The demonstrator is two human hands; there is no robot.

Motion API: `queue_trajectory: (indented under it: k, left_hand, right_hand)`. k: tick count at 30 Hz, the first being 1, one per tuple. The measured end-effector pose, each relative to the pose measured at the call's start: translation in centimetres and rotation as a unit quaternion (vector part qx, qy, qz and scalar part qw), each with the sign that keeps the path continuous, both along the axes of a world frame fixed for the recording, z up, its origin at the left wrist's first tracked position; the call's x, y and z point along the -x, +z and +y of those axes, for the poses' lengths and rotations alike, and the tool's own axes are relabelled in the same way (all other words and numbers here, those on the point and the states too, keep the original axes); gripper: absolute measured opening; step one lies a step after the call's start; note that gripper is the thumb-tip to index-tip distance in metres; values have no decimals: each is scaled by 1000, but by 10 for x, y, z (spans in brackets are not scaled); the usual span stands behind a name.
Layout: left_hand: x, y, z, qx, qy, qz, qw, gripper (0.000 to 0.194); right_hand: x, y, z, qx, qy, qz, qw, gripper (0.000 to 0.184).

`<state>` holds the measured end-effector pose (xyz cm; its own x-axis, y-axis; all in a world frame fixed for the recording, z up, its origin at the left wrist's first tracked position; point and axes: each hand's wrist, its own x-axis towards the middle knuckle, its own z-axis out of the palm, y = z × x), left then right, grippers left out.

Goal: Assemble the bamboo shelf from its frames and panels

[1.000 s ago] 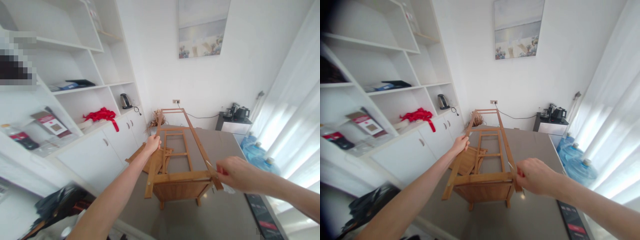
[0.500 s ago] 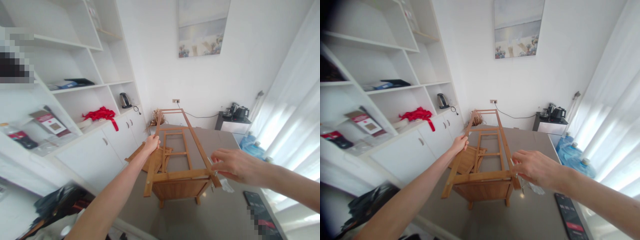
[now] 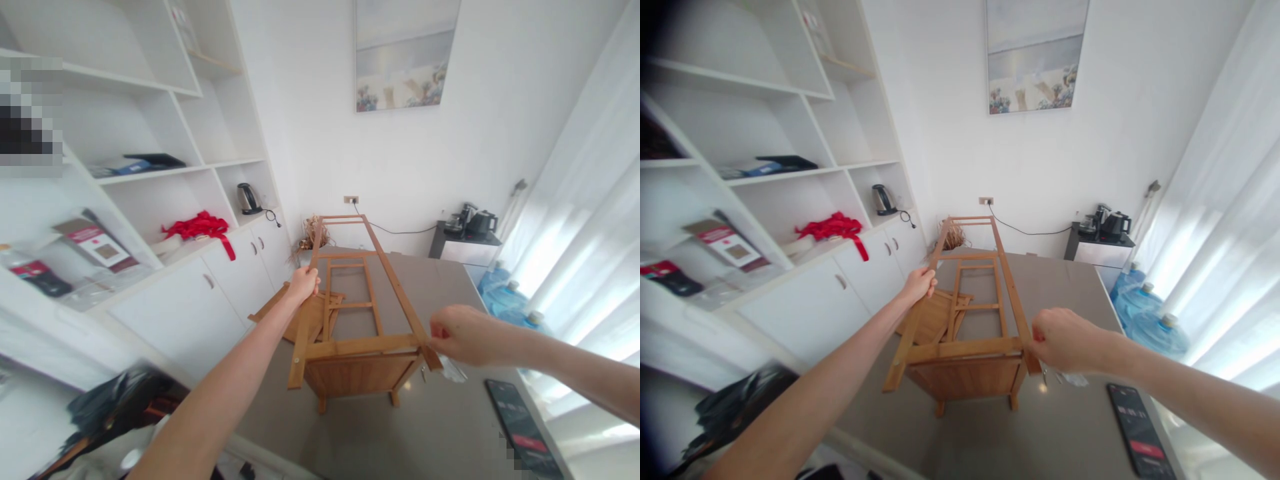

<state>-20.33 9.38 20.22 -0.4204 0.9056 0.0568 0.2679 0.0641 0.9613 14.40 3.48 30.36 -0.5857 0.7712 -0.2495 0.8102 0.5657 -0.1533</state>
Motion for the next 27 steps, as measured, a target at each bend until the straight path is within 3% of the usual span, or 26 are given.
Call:
queue_trajectory:
  k: [4,7,10,14,18,20,22,24,27]
  left_hand:
    - [1,-2,1,0,-4,0,1000,13]
    - [2,-4,1,1,-2,1,1000,13]
    - [2,-6,1,1,-3,0,1000,14]
    - [2,-5,2,1,-3,-3,1000,13]
    - [2,-4,2,1,-1,-5,1000,14]
    - [1,-4,2,0,-1,-5,1000,13]
    - [1,-4,1,-1,-1,-4,1000,12]
    - [1,-4,1,-2,-1,-2,1000,12]
    - [1,-4,0,0,0,-1,1000,11]
  right_hand:
    - [1,2,3,108,-27,23,994,36]
    - [-3,6,4,47,-2,15,999,48]
    - [-11,10,3,-49,115,30,992,35]
    - [-20,8,4,-144,339,41,929,25]
    - [-20,1,7,-211,415,28,885,24]
    - [-18,-1,8,-216,424,26,879,24]
    - [-15,-1,6,-202,406,21,891,23]
    - [-11,-1,3,-176,342,17,923,21]
    - [-3,0,-1,-140,193,0,971,19]
